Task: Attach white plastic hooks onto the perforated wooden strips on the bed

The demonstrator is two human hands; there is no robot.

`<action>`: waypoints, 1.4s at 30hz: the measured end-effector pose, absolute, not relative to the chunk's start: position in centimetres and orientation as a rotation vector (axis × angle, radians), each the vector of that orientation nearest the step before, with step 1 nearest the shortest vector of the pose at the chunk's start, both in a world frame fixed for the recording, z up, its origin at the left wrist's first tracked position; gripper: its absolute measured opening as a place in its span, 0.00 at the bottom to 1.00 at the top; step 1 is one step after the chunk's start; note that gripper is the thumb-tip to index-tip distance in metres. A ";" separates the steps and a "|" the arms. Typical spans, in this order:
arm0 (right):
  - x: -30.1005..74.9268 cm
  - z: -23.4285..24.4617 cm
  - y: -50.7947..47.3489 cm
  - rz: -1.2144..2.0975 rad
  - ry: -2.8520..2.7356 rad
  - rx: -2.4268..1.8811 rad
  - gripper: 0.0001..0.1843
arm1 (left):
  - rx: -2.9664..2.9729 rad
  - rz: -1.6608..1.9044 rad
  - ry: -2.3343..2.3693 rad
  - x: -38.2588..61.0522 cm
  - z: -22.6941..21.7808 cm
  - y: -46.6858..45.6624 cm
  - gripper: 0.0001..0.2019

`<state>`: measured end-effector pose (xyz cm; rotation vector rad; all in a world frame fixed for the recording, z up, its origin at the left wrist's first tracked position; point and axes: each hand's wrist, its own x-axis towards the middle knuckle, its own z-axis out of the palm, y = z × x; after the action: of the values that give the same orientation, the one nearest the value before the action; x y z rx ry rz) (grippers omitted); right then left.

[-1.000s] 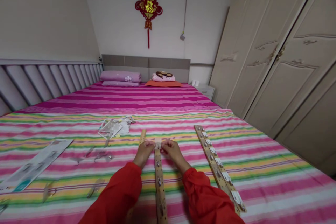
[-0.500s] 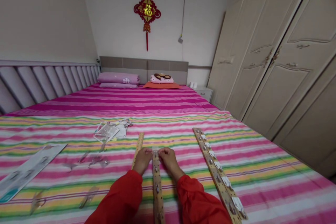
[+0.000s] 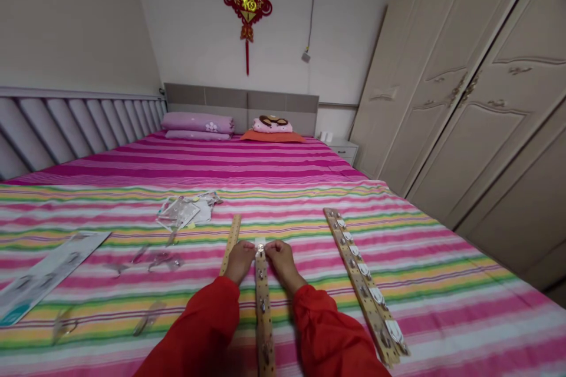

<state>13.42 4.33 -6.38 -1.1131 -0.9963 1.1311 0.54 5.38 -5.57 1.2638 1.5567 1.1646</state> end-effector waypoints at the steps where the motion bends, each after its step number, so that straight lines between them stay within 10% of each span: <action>1: 13.4 -6.4 4.3 1.131 -0.998 -1.115 0.03 | 1.264 1.160 1.564 0.5 -5.6 5.4 0.07; 42: 13.5 -8.4 5.2 1.191 -1.008 -1.205 0.12 | 1.255 1.063 1.541 1.2 -6.7 5.4 0.08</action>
<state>13.50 5.18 -8.40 -1.2045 -1.0078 1.1906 1.20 5.44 -6.66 1.2548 1.5410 1.0632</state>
